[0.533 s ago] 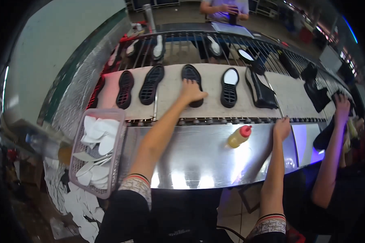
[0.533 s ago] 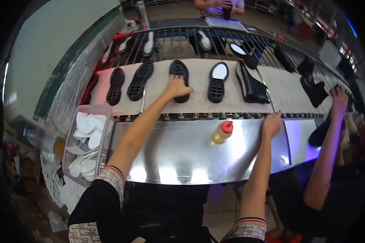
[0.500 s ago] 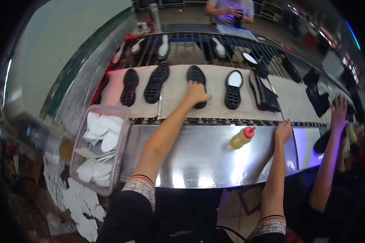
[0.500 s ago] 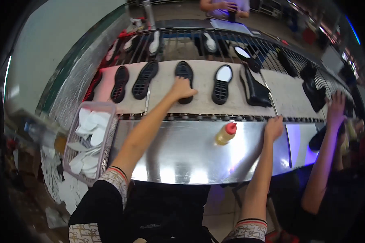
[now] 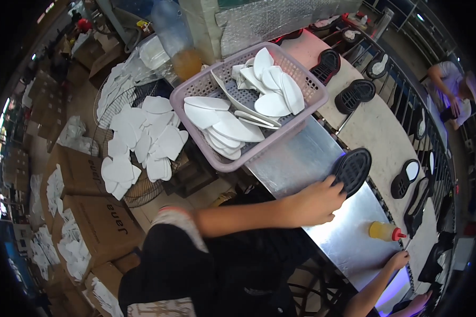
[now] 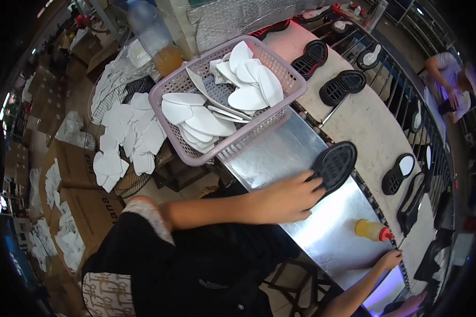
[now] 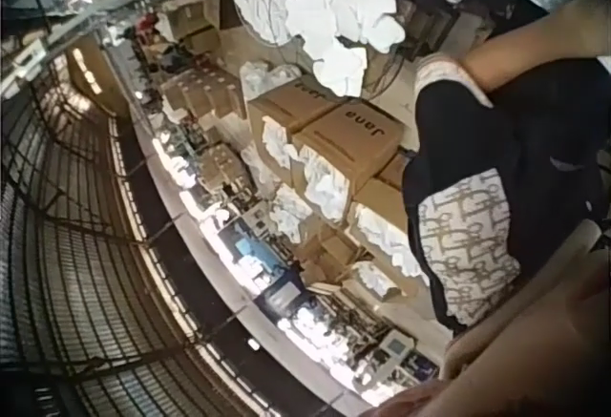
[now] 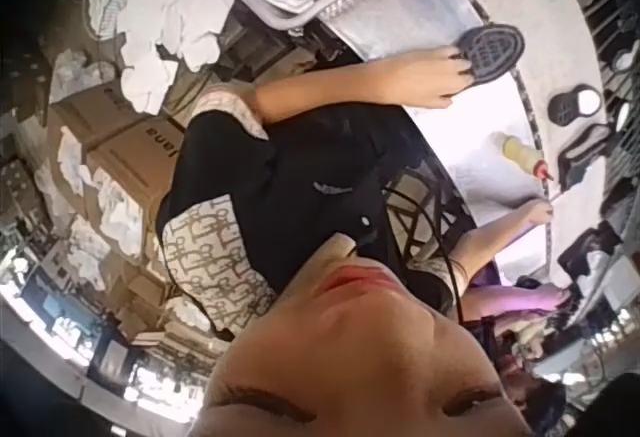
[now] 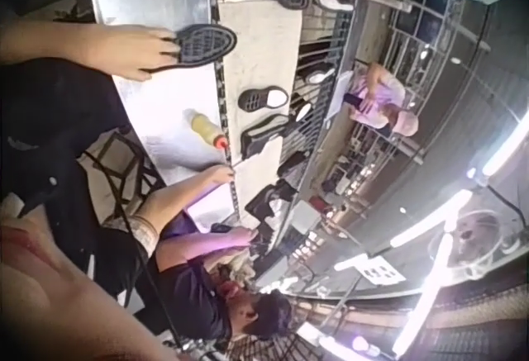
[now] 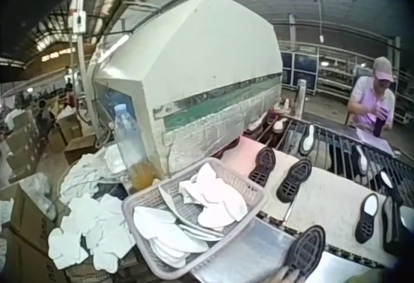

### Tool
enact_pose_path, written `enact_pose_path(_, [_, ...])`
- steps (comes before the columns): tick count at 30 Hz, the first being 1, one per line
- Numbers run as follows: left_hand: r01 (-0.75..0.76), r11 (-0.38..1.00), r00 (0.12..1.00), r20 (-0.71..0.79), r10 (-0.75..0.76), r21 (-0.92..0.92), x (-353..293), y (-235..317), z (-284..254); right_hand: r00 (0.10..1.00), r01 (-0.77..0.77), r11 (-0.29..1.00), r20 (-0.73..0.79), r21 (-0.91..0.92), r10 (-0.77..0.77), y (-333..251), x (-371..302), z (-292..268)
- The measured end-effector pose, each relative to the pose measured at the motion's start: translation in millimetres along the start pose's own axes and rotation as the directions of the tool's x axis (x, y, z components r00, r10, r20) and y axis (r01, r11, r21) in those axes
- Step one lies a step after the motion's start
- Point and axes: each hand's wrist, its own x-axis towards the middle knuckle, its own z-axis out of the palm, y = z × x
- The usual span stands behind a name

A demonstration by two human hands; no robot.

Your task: Applying glue to shoe insoles and attaching them to soles on an assembly line.

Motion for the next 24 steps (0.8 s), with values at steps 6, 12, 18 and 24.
enact_pose_path(6, [0.473,0.816,0.877,-0.268,-0.399,0.333,-61,-37,-146,0.998,0.038,0.994,-0.044,-0.106,-0.043,34,31,6])
enact_pose_path(12, [0.575,0.805,0.804,-0.283,-0.523,0.147,-74,-84,-135,0.945,0.327,0.867,0.117,-0.375,-0.306,37,9,0])
enact_pose_path(18, [0.567,0.821,0.631,-0.677,-0.380,0.067,-86,-65,-171,0.984,0.177,0.971,0.058,-0.160,-0.169,-70,-51,-36])
enact_pose_path(24, [0.039,0.854,0.903,-0.349,-0.253,-0.519,2,0,-118,0.988,0.051,0.918,0.117,0.394,-0.105,-34,-53,-72])
